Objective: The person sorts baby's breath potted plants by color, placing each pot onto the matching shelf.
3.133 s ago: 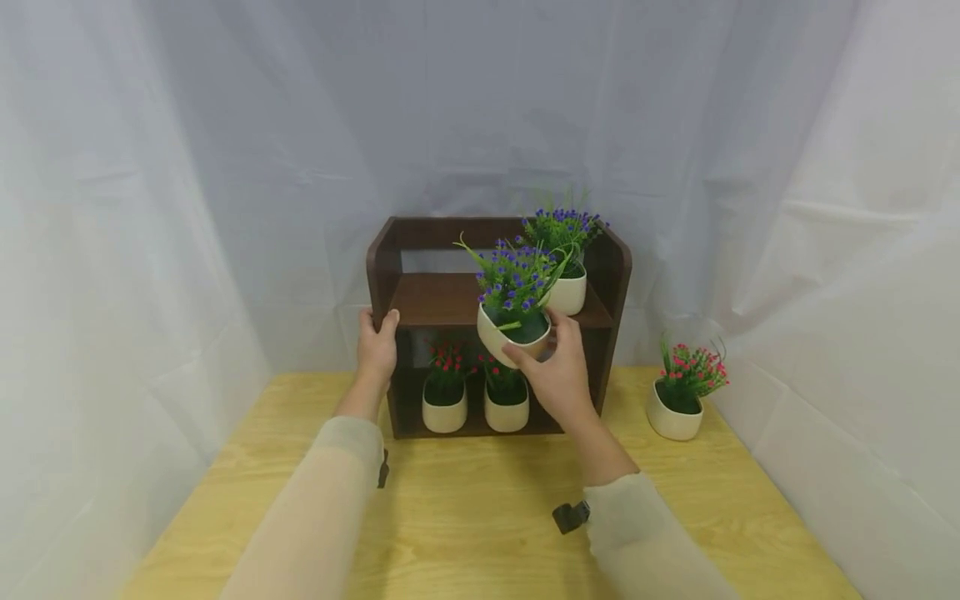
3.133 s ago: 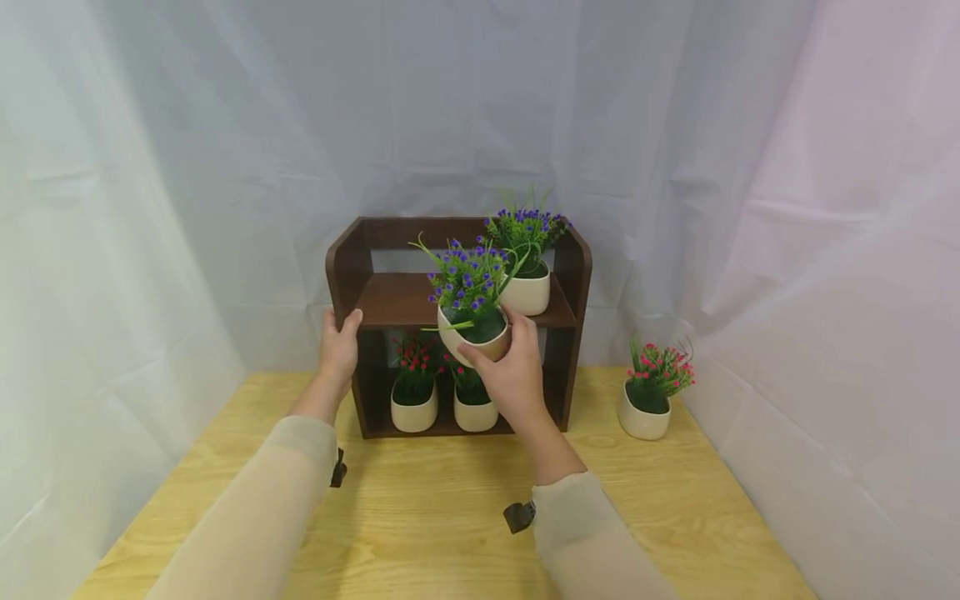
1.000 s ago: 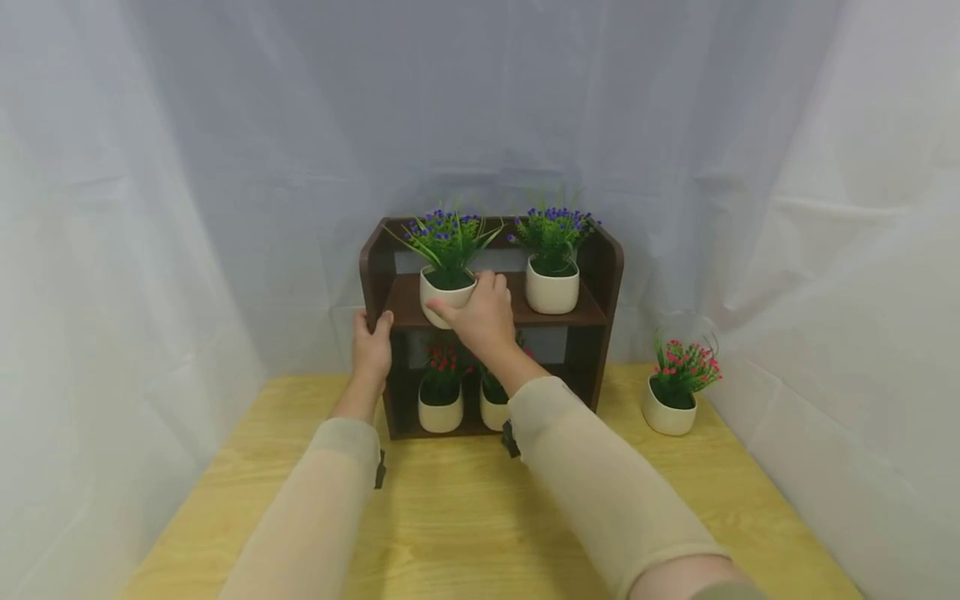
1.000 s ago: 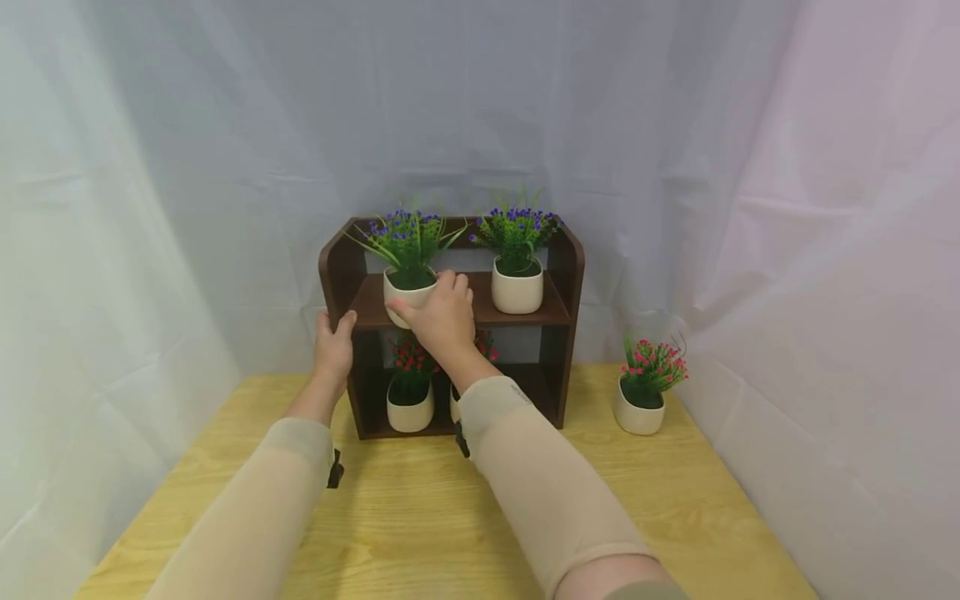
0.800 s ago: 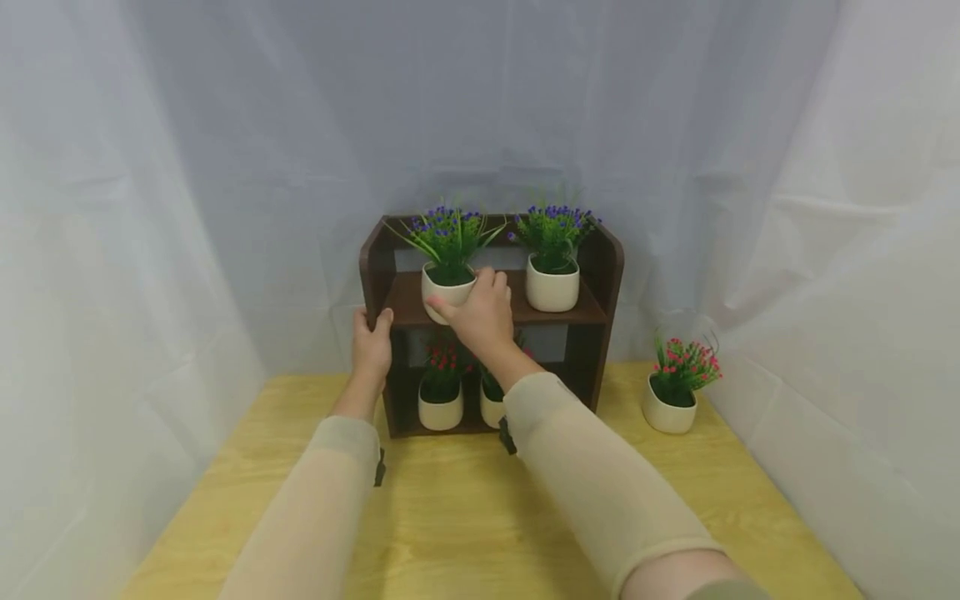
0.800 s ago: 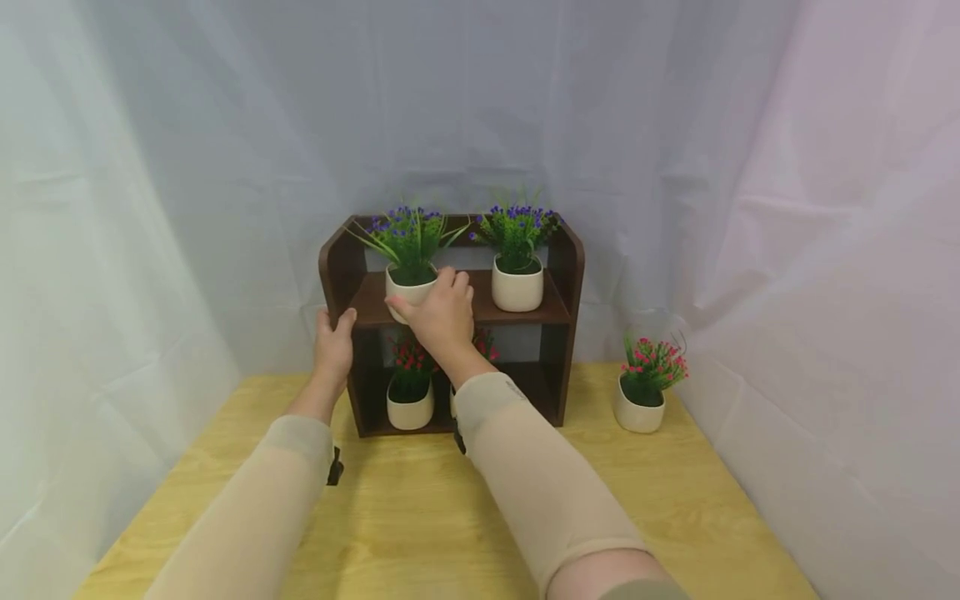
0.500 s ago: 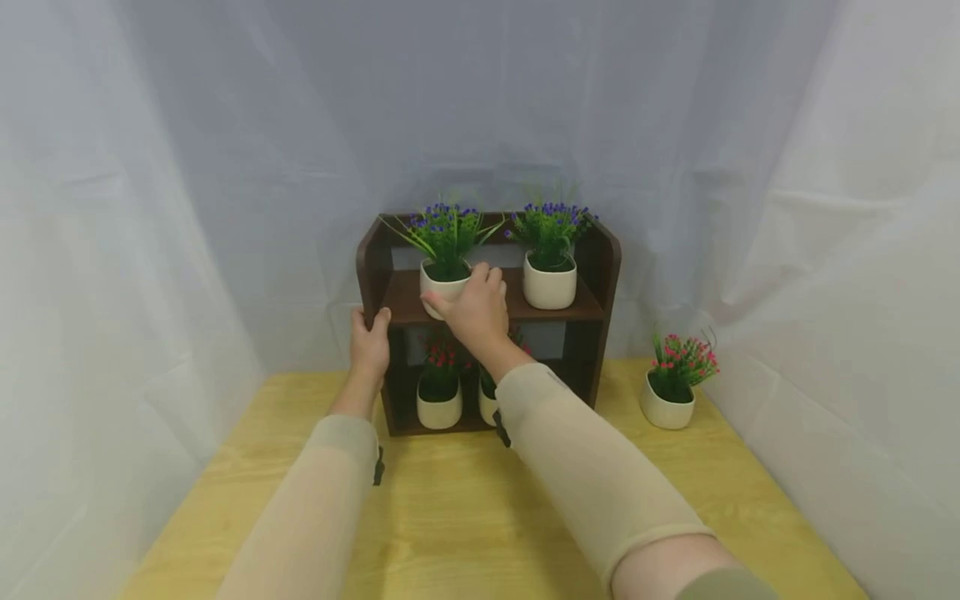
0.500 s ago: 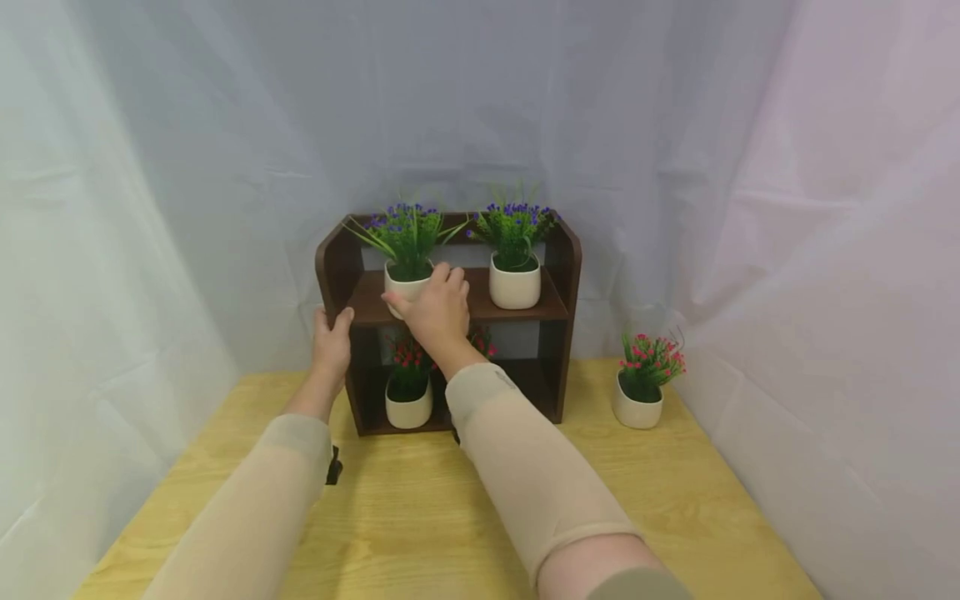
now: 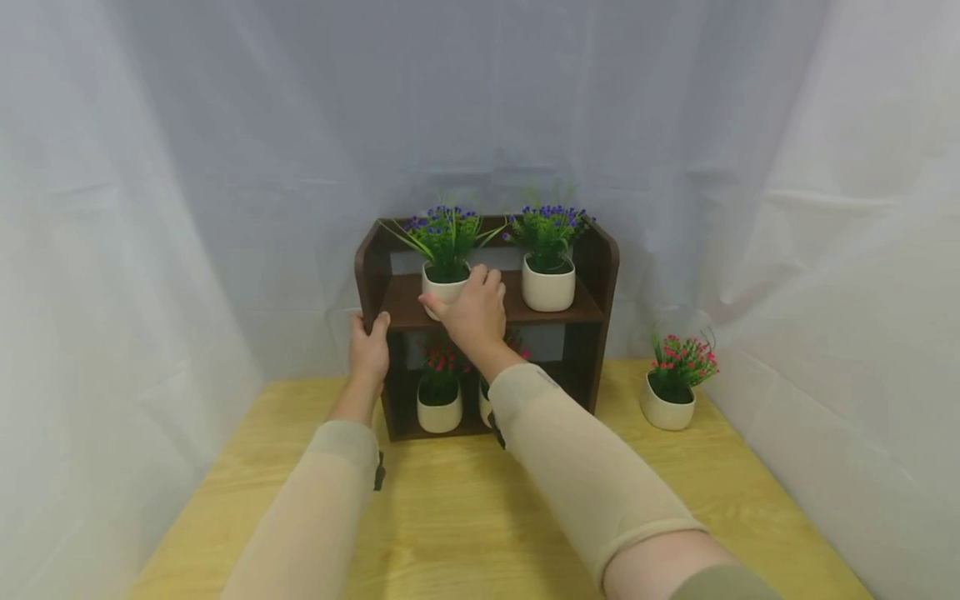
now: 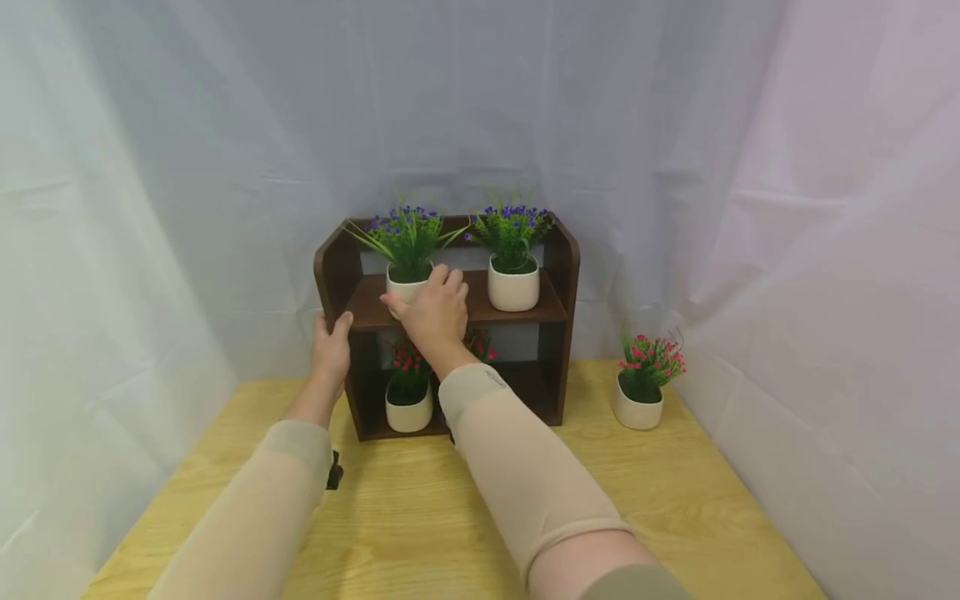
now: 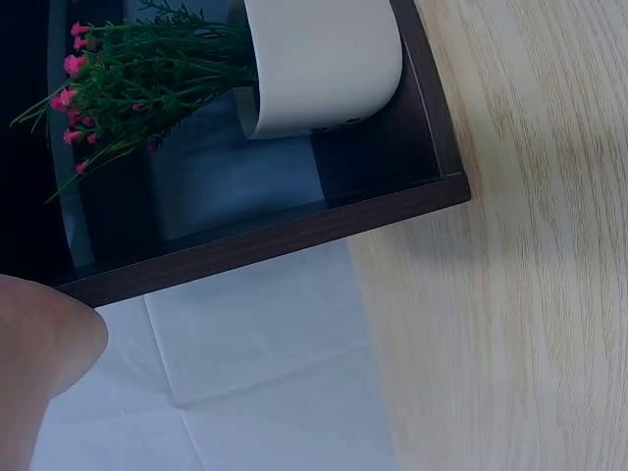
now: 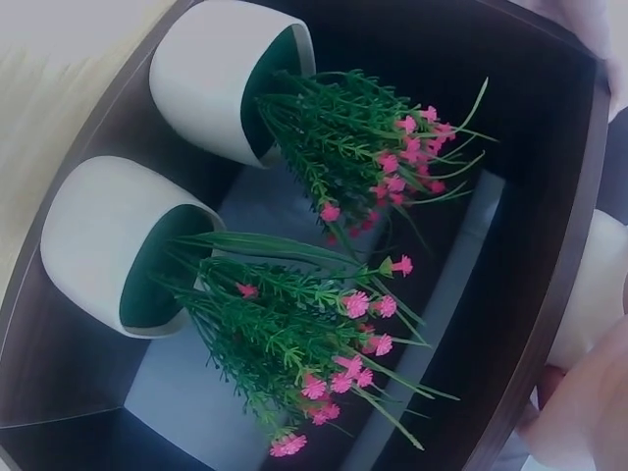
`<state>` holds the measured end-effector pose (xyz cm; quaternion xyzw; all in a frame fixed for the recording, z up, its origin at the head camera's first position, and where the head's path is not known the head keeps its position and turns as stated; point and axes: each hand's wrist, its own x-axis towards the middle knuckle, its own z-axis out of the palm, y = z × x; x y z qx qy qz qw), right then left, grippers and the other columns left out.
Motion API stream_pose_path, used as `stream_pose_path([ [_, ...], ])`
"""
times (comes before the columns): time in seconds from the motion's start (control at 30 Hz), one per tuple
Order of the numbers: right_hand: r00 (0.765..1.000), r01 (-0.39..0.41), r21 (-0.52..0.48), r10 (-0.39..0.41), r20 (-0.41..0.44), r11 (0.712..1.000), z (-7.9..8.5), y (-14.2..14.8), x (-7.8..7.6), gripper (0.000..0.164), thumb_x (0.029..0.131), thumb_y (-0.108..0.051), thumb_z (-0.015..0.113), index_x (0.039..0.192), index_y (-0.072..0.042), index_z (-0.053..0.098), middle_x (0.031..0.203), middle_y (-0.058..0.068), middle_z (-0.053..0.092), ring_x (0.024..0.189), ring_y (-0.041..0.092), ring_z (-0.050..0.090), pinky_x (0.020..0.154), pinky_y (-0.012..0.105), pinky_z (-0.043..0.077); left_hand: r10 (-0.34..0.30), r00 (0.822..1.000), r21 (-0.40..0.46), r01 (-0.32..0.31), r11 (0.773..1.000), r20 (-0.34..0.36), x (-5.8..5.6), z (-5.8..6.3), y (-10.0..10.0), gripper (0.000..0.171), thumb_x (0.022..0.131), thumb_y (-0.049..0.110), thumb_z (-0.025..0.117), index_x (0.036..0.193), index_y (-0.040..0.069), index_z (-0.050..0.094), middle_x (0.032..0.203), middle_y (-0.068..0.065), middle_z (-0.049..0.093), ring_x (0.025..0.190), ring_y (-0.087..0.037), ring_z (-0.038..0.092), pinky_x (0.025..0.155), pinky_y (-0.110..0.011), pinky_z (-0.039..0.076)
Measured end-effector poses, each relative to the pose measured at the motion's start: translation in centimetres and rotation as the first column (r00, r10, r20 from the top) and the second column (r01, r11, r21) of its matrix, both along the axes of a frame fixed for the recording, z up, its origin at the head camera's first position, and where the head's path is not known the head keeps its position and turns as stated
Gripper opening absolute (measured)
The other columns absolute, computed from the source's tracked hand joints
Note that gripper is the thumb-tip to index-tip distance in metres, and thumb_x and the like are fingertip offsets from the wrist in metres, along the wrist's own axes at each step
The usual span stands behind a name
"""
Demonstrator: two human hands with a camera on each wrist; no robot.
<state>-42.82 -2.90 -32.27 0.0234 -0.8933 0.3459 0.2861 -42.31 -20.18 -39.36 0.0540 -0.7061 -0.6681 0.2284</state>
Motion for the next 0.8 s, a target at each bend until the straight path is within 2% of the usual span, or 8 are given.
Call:
stream_pose_path([
  [0.23, 1.000, 0.020, 0.020, -0.020, -0.024, 1.000, 0.0, -0.7, 0.0, 0.095, 0.077, -0.070, 0.089, 0.133, -0.004, 0.049, 0.125, 0.015, 0.054, 0.111, 0.033, 0.059, 0.089, 0.046, 0.061, 0.007, 1.000, -0.002, -0.007, 1.000, -0.009, 0.1, 0.0, -0.1, 0.047, 0.111, 0.040, 0.050, 0.142, 0.006, 0.040, 0.147, -0.021, 0.051, 0.136, -0.034, 0.047, 0.125, -0.050, 0.033],
  [0.43, 0.997, 0.068, 0.061, -0.067, -0.023, 0.996, -0.2, -1.1, 0.0, 0.099, 0.078, -0.073, 0.087, 0.138, -0.003, 0.049, 0.127, 0.015, 0.055, 0.110, 0.032, 0.059, 0.092, 0.045, 0.059, -0.010, 1.000, 0.016, 0.010, 1.000, -0.004, -0.1, -0.3, -0.2, 0.047, 0.112, 0.040, 0.050, 0.144, 0.007, 0.040, 0.149, -0.021, 0.050, 0.138, -0.034, 0.047, 0.125, -0.050, 0.033],
  [0.6, 0.992, 0.120, 0.092, -0.115, -0.058, 0.988, -0.6, -1.3, -0.3, 0.101, 0.076, -0.076, 0.085, 0.136, -0.002, 0.051, 0.124, 0.015, 0.057, 0.108, 0.032, 0.061, 0.092, 0.045, 0.059, -0.016, 1.000, 0.008, 0.016, 1.000, 0.013, -0.2, -0.4, -0.2, 0.049, 0.112, 0.041, 0.050, 0.147, 0.008, 0.039, 0.152, -0.020, 0.050, 0.141, -0.034, 0.046, 0.126, -0.052, 0.033],
  [0.8, 0.988, 0.138, 0.110, -0.129, -0.088, 0.984, -0.8, -1.2, -0.6, 0.100, 0.075, -0.078, 0.084, 0.132, -0.002, 0.052, 0.120, 0.014, 0.057, 0.107, 0.033, 0.062, 0.091, 0.047, 0.059, -0.007, 1.000, -0.010, 0.007, 1.000, 0.008, -0.3, -0.3, -0.2, 0.050, 0.111, 0.042, 0.051, 0.146, 0.008, 0.040, 0.149, -0.021, 0.051, 0.137, -0.035, 0.047, 0.124, -0.052, 0.035],
])
